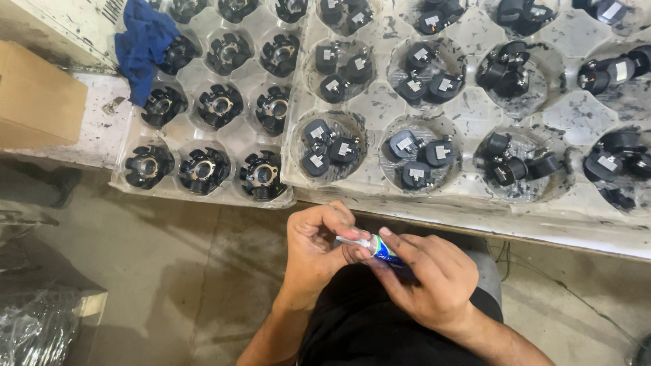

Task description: The person sits at a workbench with trays of small black plastic components. They pick up one component at a time, squeeze adhesive from a tube onto it, and place it back into the tray, repeating this across many parts. Earlier they open a cardboard box and take out adhesive tubes, and at the end they wipe a tube with a blue cloth.

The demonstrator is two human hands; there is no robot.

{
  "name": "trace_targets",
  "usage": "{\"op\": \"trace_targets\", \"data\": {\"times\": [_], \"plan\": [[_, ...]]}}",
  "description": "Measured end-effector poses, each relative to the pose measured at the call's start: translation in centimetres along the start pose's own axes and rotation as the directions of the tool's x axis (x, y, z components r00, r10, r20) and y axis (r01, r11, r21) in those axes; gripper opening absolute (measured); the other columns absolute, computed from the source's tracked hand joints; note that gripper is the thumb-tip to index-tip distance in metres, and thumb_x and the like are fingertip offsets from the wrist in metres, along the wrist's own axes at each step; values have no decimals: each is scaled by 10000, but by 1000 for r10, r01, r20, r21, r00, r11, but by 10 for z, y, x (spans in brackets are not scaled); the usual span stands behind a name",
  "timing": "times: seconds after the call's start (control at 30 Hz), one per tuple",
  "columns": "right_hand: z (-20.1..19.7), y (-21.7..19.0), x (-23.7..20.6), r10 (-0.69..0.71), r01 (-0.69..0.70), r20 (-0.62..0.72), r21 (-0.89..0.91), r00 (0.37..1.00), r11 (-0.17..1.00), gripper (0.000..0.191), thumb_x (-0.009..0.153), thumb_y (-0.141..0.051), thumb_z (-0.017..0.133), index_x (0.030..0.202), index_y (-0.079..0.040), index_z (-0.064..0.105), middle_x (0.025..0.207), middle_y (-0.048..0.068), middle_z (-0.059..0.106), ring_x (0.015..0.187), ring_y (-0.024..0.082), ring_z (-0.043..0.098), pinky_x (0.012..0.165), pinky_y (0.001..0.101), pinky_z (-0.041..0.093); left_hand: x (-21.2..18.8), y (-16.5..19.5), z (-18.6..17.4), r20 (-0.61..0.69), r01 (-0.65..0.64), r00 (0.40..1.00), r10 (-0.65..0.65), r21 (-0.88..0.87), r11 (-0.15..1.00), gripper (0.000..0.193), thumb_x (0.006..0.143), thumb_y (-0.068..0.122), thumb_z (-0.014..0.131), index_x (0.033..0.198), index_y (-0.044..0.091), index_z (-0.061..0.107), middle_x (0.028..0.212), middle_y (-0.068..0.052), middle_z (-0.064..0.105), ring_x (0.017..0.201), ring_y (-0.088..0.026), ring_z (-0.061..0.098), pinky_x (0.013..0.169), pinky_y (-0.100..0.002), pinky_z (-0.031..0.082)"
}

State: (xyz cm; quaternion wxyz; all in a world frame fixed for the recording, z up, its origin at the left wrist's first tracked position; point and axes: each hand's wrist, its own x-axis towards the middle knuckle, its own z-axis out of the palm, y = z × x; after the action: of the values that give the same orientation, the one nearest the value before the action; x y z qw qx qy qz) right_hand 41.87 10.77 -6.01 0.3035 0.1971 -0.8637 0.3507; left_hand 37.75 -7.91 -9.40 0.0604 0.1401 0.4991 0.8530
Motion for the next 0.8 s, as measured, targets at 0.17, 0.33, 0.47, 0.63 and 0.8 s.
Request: {"op": "trace_targets", "data": {"times": [0.17,0.33,0.47,0.63,0.8], "plan": [[-5,-6,0,-160,152,-30,-183,987,971,393,750,-125,912,1097,-31,752,904,95,724,675,227,670,577,336,518,-11,-2,11,-94,-62,993,71,92,994,279,766,-34,921,897,31,683,878,-55,651,846,-114,634,793,-234,529],[-6,-10,-14,49,-49,3,90,999,995,370,789,-174,899,1087,-37,726,962,80,733,772,193,703,663,307,544,-21,3,13,-88,-7,996,7,-1,1000,223,784,-43,878,907,31,707,884,-50,666,849,-135,684,803,-271,581],[-8,-2,-27,384,-720,610,591,694,363,365,879,-250,798,1116,6,690,899,81,742,740,119,689,615,248,532,-23,23,9,138,80,987,-83,27,996,235,900,-97,787,1106,-13,713,1011,-135,738,948,-174,706,880,-272,556],[-8,7,-42,180,-792,808,588,562,-166,430,1046,-337,594,1351,-35,622,832,99,702,585,100,572,524,228,464,-24,49,19,177,238,955,-239,26,971,526,933,-33,646,1449,12,552,1247,-126,711,1130,-145,673,1047,-266,534],[-17,6,-33,218,-803,774,586,594,108,444,1088,-399,481,1133,15,636,862,105,724,611,96,591,547,235,485,-27,33,36,69,72,995,-72,4,997,521,875,-74,802,1328,4,555,1084,-104,705,1038,-160,697,953,-283,563]]}}
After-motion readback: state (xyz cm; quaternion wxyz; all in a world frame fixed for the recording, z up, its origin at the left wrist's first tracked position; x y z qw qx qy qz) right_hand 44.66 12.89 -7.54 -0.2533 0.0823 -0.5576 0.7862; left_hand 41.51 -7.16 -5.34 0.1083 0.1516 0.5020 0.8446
